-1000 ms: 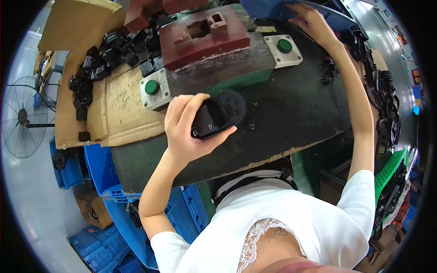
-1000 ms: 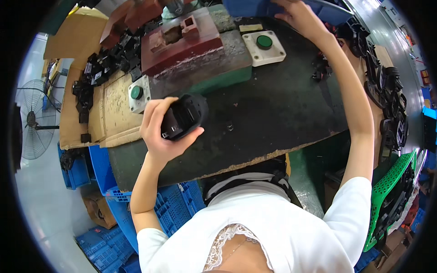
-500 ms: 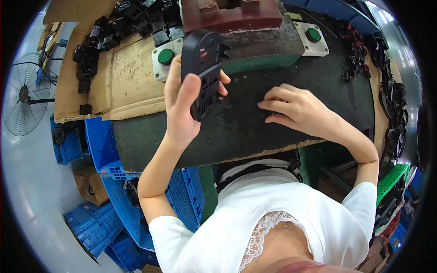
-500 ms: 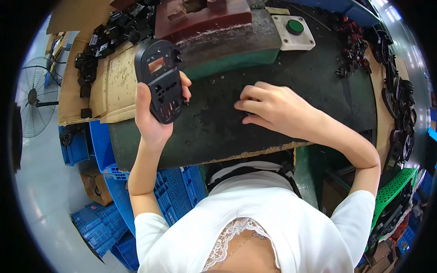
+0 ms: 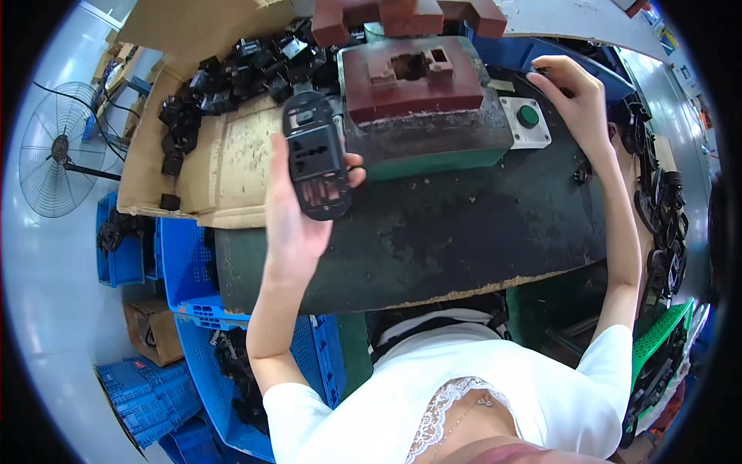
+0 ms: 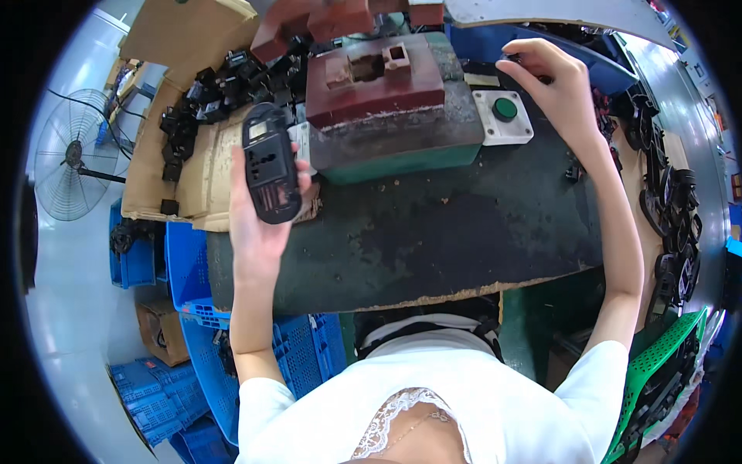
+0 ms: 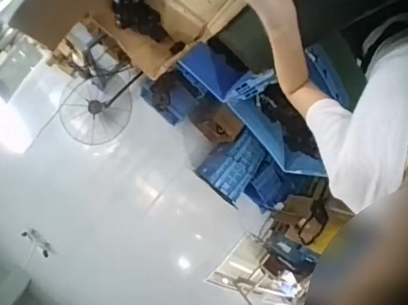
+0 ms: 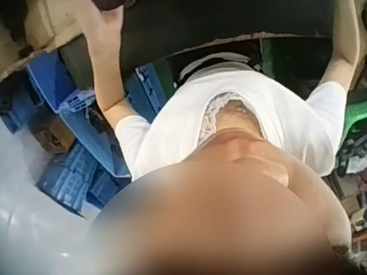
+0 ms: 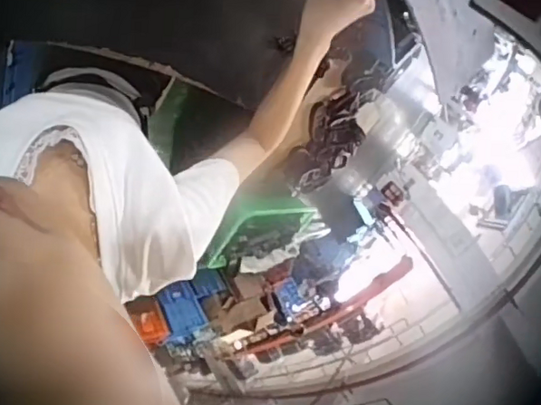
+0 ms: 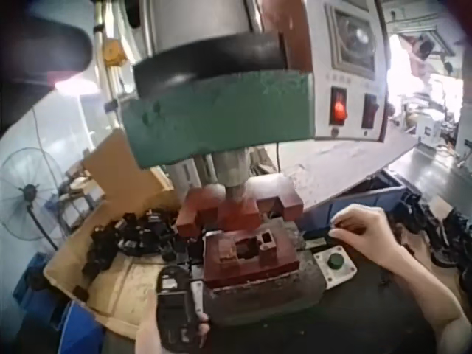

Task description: Assembling and pressing components for electrical power strips at a manufacturing workstation.

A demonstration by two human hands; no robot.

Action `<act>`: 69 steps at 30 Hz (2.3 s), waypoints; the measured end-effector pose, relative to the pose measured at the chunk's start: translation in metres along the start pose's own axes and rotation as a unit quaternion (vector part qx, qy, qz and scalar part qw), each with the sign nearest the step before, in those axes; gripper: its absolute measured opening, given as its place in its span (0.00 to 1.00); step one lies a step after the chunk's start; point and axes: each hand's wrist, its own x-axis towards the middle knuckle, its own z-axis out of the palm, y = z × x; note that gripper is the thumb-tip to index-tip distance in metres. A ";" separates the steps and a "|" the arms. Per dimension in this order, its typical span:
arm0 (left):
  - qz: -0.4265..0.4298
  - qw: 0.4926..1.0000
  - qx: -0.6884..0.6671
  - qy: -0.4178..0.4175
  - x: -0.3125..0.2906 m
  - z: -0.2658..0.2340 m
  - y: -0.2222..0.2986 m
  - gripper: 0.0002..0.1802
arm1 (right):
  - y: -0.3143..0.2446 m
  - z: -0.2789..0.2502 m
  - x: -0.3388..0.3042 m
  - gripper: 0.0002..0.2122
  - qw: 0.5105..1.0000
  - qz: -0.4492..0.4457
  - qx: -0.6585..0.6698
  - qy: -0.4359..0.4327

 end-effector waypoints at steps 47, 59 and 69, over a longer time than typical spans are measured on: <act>0.243 0.908 0.338 -0.054 0.068 -0.009 0.036 0.23 | 0.091 0.027 0.006 0.08 0.988 -0.072 -0.105 -0.092; 0.370 0.784 0.497 -0.045 0.024 -0.026 0.032 0.34 | 0.057 -0.016 0.005 0.19 0.999 -0.021 0.044 0.012; 0.507 0.505 0.696 -0.054 0.012 -0.023 -0.004 0.36 | -0.047 -0.135 -0.070 0.13 0.996 -0.072 -0.002 0.061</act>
